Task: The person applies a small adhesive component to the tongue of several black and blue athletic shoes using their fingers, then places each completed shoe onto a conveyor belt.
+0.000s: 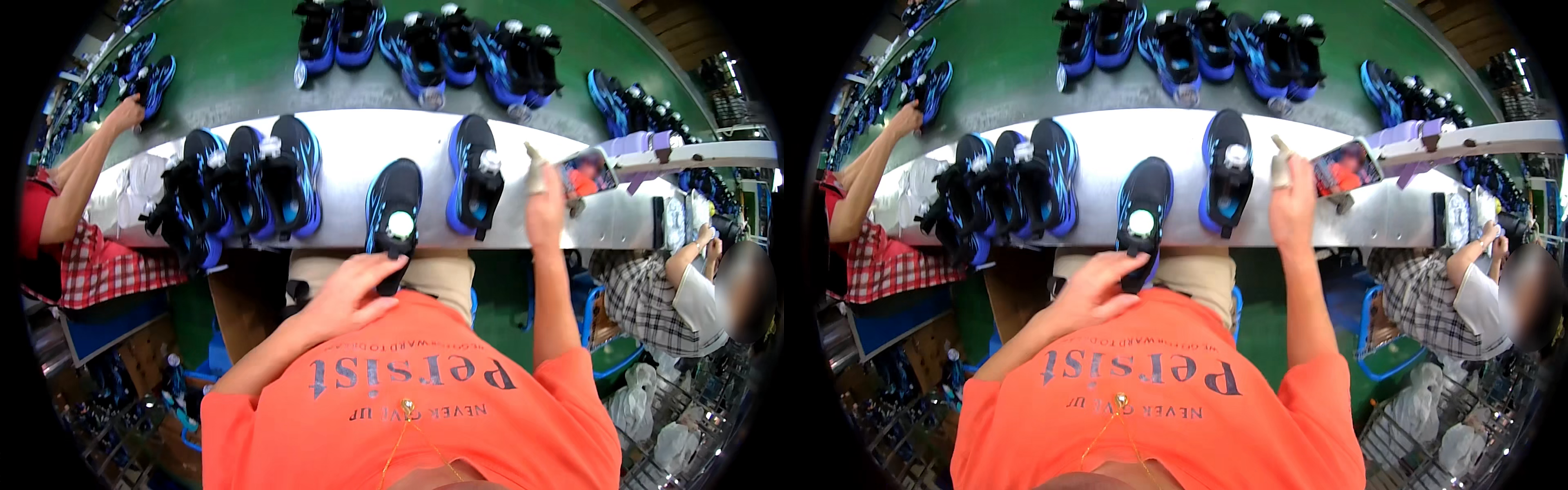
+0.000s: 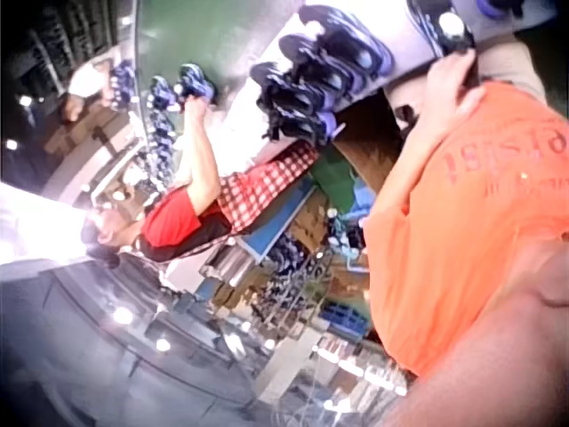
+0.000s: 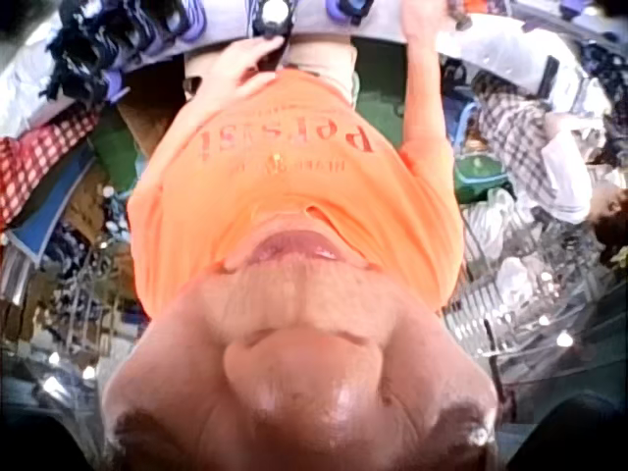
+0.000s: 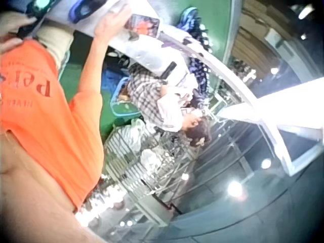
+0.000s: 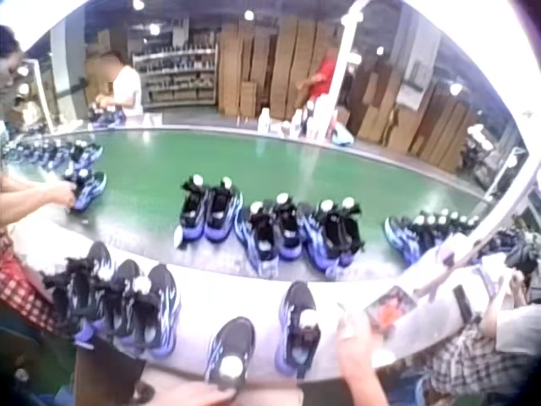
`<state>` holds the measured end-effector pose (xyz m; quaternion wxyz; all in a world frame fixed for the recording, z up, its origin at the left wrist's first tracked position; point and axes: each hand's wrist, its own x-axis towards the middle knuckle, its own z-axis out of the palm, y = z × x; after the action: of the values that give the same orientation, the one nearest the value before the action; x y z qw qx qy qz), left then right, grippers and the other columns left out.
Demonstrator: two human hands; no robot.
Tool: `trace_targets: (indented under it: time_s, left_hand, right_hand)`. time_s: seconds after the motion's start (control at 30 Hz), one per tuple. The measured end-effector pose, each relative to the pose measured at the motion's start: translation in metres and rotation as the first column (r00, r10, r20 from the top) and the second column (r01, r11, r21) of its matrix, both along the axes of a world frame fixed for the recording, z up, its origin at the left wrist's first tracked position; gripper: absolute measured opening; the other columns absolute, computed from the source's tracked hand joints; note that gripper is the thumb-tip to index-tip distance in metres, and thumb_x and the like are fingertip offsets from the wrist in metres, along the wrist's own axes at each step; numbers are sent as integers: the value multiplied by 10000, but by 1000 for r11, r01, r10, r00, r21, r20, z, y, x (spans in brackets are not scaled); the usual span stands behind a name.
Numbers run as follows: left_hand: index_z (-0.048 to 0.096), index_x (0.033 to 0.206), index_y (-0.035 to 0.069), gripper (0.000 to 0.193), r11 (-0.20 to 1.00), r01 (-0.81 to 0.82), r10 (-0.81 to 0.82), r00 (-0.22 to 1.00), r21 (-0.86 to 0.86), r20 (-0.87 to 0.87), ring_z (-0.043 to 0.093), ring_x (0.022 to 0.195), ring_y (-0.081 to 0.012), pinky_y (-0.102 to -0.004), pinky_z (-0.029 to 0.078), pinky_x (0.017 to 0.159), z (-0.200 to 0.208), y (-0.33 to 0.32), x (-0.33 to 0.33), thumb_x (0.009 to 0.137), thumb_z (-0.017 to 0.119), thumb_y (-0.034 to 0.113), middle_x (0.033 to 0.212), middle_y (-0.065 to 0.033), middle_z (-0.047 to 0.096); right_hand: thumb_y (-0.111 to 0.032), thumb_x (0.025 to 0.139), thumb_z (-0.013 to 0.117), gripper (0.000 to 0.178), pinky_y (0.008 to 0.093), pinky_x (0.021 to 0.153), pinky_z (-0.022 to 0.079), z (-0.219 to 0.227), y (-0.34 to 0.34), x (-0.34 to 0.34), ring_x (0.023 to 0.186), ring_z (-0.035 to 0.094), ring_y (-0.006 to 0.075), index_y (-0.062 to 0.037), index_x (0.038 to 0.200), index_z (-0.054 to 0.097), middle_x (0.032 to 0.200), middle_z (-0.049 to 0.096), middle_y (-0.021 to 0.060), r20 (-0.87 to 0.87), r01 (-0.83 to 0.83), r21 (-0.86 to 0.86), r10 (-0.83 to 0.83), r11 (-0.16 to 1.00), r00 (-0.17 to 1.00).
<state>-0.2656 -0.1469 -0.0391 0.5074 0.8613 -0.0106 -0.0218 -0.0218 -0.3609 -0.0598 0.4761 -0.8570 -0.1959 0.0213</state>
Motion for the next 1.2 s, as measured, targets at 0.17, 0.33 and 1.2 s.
trace_targets:
  time_s: [0.17, 0.33, 1.2]
  left_hand:
    - [374, 1415, 214, 771, 917, 4, -37, 996, 400, 76, 436, 1162, -318, -602, 249, 986, -6, -28, 50, 730, 728, 195, 1177, -181, 487]
    - [573, 1138, 158, 441, 849, -141, 120, 990, 510, 74, 564, 930, -308, -624, 245, 994, -29, -27, 79, 723, 721, 168, 988, -158, 580]
    - [626, 1059, 56, 286, 472, -385, 420, 889, 793, 182, 600, 979, -349, -430, 477, 829, -8, 338, 215, 805, 617, 187, 992, -161, 648]
  right_hand:
    - [-197, 948, 505, 511, 336, 1012, 358, -33, 32, -73, 1160, 499, 239, 13, 1394, 370, 1238, 539, 169, -396, -149, 165, 204, 975, 895]
    - [-269, 840, 667, 409, 337, 910, 447, 32, 82, 25, 1037, 588, 279, -68, 1189, 593, 1109, 616, 157, 92, -298, -9, 297, 955, 950]
    - [-485, 787, 668, 573, 429, 810, 504, 7, 286, 152, 916, 635, 347, -250, 1289, 521, 1006, 666, 167, -14, -523, -551, 619, 651, 785]
